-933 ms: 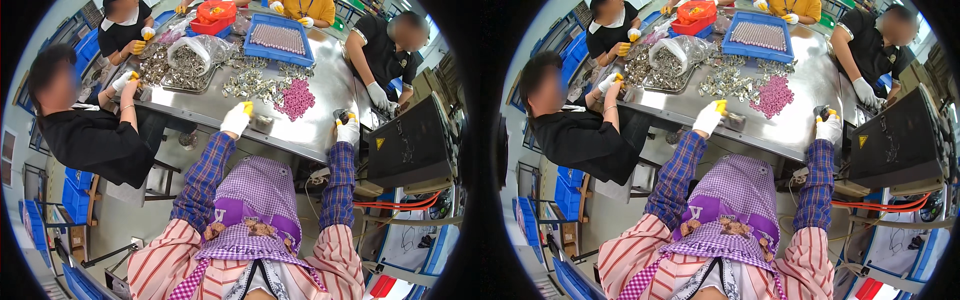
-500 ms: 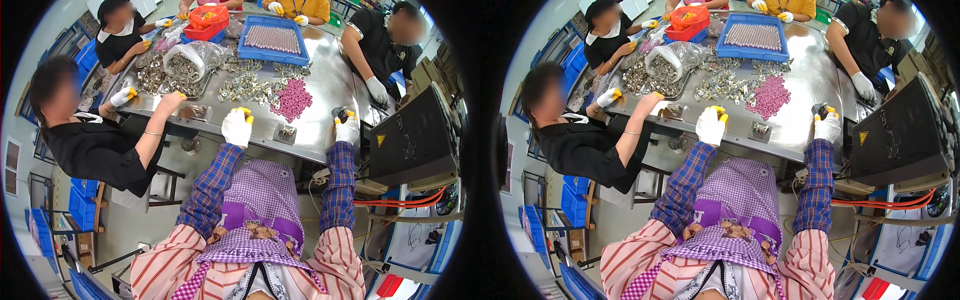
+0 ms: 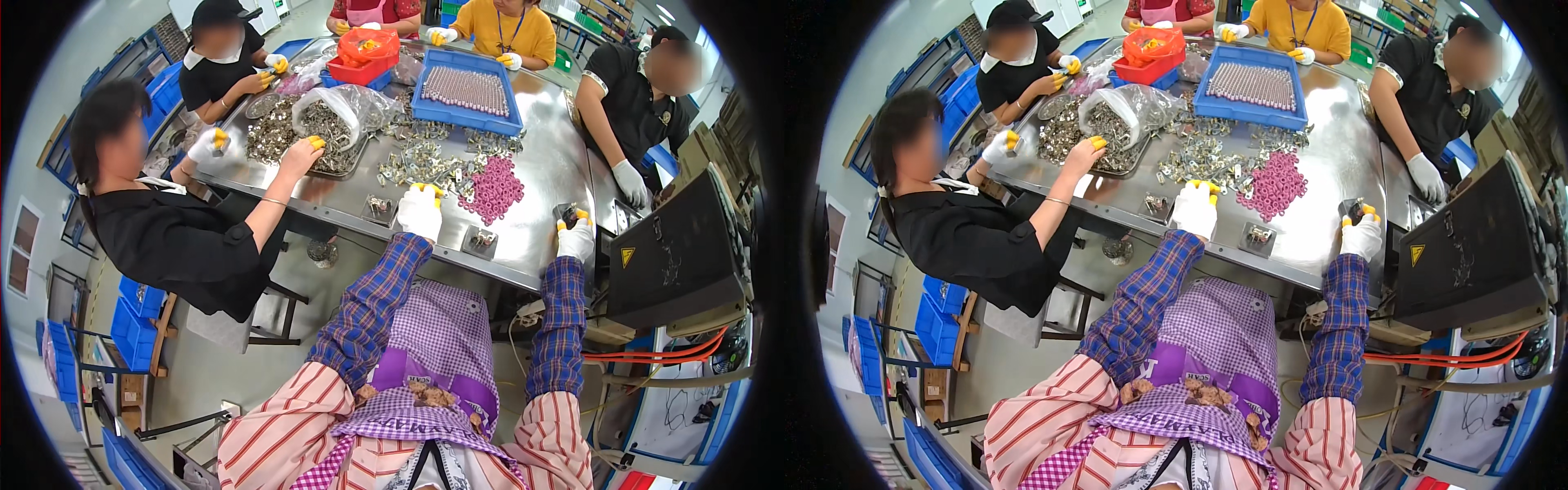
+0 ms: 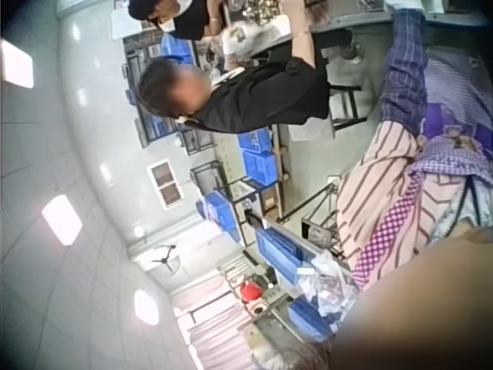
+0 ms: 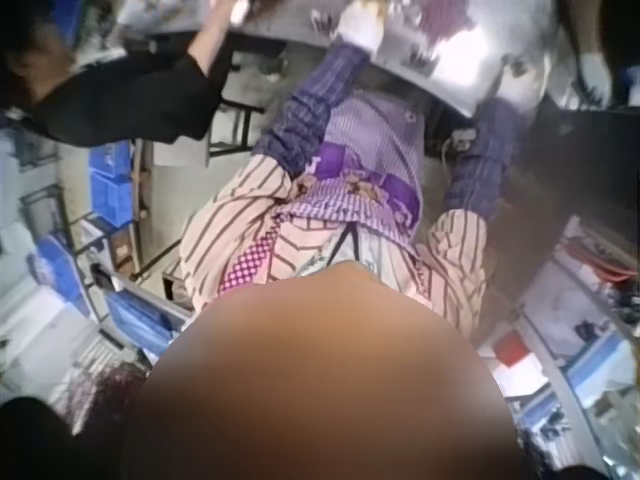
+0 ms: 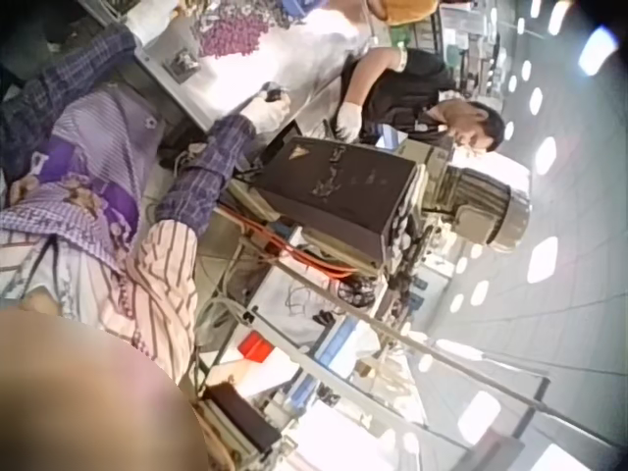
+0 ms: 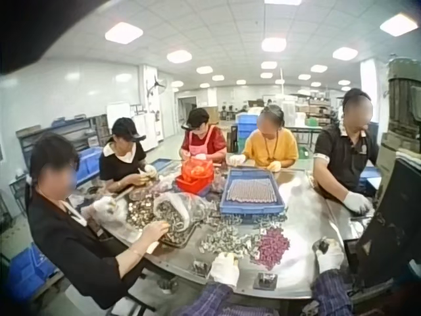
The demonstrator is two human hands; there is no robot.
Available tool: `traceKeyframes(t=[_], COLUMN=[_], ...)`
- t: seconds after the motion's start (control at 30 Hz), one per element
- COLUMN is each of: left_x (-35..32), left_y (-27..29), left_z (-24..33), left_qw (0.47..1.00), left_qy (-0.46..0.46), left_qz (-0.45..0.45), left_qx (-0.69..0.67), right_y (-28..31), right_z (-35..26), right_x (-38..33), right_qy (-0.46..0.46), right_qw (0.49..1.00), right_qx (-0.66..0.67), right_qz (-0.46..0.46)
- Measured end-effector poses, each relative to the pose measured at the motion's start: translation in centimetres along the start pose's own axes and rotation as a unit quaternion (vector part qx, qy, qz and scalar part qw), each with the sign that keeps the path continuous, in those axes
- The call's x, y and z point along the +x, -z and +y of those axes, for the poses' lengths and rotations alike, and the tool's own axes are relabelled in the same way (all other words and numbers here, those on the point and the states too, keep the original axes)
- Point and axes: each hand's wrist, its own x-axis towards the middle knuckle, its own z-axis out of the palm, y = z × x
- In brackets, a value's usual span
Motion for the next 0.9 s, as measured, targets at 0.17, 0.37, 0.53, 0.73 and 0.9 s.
traceKeyframes(t=[0.17, 0.37, 0.53, 0.73, 0.9], left_x=[-1.5, -0.9, 2.4, 5.0, 6.1], left_y=[0.5, 4.2, 0.1, -2.8, -1.7], left_z=[0.6, 4.5, 5.1, 5.9, 6.6], left_qw=[0.993, 0.942, 0.836, 0.815, 0.817], left_qy=[0.022, 0.025, -0.067, -0.137, -0.089], left_qz=[-0.010, -0.189, -0.369, -0.454, -0.462], left_qx=[-0.117, -0.275, -0.401, -0.334, -0.333], right_y=[0.0, -0.4, 0.1, 1.2, 1.4], right_z=[-0.3, -0.2, -0.6, -1.1, -1.3], right_x=[0.5, 0.4, 0.2, -0.3, -0.5], right_qy=[-0.017, -0.023, -0.010, -0.029, -0.046], right_qw=[1.000, 1.000, 1.000, 0.999, 0.997], right_qx=[-0.006, -0.012, -0.003, -0.018, -0.022], right_qz=[-0.018, -0.017, -0.012, -0.028, -0.050])
